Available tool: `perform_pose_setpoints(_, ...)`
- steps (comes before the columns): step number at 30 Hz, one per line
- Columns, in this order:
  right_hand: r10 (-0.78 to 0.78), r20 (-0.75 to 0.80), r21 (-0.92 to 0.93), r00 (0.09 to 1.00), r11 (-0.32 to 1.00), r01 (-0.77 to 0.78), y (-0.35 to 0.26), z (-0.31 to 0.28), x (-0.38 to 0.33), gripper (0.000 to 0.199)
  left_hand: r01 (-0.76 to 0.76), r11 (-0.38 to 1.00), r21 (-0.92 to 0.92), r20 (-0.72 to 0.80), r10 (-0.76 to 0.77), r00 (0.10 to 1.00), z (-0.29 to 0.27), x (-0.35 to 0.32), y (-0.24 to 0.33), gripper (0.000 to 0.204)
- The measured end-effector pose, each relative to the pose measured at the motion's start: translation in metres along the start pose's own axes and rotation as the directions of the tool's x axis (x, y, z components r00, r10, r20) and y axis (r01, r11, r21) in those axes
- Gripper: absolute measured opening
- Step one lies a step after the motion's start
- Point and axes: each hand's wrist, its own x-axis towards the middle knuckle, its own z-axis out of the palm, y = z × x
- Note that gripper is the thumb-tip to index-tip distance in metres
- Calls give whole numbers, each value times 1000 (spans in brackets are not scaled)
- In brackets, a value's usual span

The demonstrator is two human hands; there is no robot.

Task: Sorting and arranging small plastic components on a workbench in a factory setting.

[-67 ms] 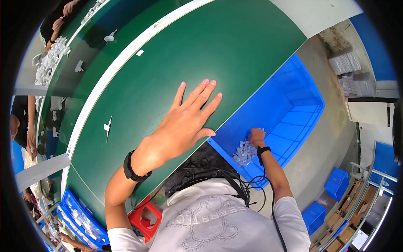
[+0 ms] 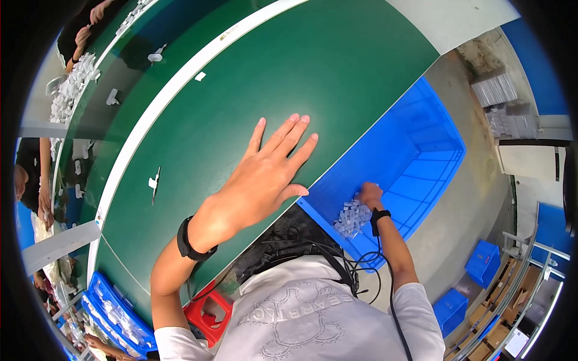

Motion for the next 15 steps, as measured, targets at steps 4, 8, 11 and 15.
perform_pose_setpoints(4,69,295,612,953,752,-244,35,-44,-3,26,-31,999,-6,-2,31,1000,-2,5,5,83)
perform_pose_setpoints(8,-117,268,931,956,288,-225,15,-142,-36,22,-4,1000,-10,-26,3,1000,-3,0,5,74)
perform_pose_setpoints(11,-203,37,995,978,103,-16,9,-221,-86,21,-73,986,-153,-81,61,995,0,7,16,60)
perform_pose_setpoints(15,-403,-142,990,904,-64,127,-5,-291,-125,19,-198,809,-553,-168,124,978,4,18,41,40)
